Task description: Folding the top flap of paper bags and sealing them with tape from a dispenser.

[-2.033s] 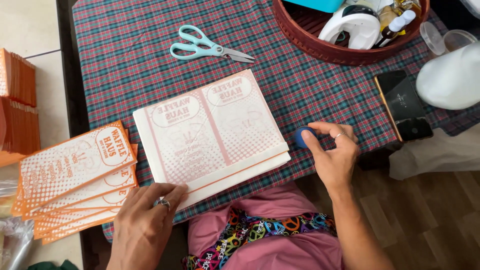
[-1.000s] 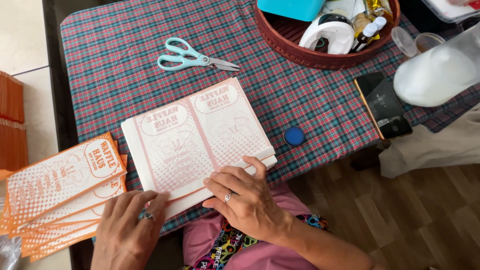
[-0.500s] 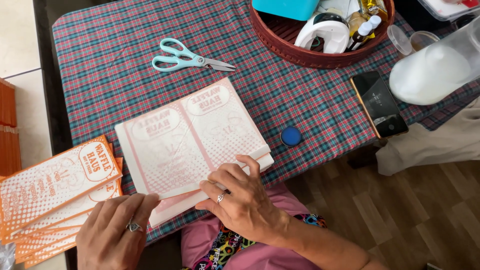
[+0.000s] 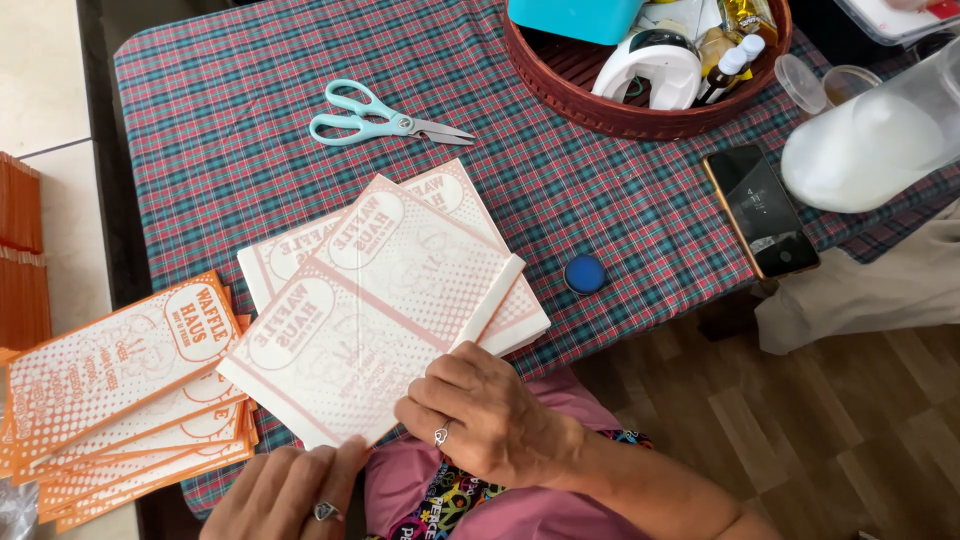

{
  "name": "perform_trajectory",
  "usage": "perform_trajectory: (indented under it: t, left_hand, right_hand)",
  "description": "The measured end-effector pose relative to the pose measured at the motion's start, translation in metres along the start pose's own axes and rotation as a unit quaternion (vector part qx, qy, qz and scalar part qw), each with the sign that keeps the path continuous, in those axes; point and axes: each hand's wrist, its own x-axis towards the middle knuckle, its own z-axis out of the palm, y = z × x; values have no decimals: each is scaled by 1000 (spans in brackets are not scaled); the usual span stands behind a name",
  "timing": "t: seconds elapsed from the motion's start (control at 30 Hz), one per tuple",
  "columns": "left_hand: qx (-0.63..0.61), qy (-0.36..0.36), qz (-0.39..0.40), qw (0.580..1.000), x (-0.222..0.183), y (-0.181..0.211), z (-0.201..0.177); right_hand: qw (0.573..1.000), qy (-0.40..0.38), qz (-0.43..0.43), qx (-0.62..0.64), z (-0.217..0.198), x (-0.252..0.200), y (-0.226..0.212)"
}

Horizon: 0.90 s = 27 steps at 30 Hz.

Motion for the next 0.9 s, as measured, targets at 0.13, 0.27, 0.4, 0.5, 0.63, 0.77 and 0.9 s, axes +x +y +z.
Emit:
perform_trajectory:
  t: [0.13,0.27,0.4,0.5,0.63,0.77,0.9]
  left_hand:
    - [-2,39,-21,999,15,3,-4]
    - [-37,5,-106,994,3,-6,0]
    - [-114,46,-110,986,0,-20,1]
    - [-117,41,-79,989,-6,-28,4]
    - [-143,70,-79,984,2,-22,6]
    - [-135,81,-48,986,0,-20,15]
    - [-75,92,-18,993,10,-13,18]
  right_hand:
    - [999,-18,-25,38,-3,-6,13]
    - [985,27,25,166,-4,-16,20]
    - [970,76,46,225,-7,-23,22]
    - [969,67,56,231,-12,-22,24]
    - [968,74,53,236,-13,-23,30]
    - [970,56,61,228,-15,-24,39]
    - [969,43,87,228,-15,-26,45]
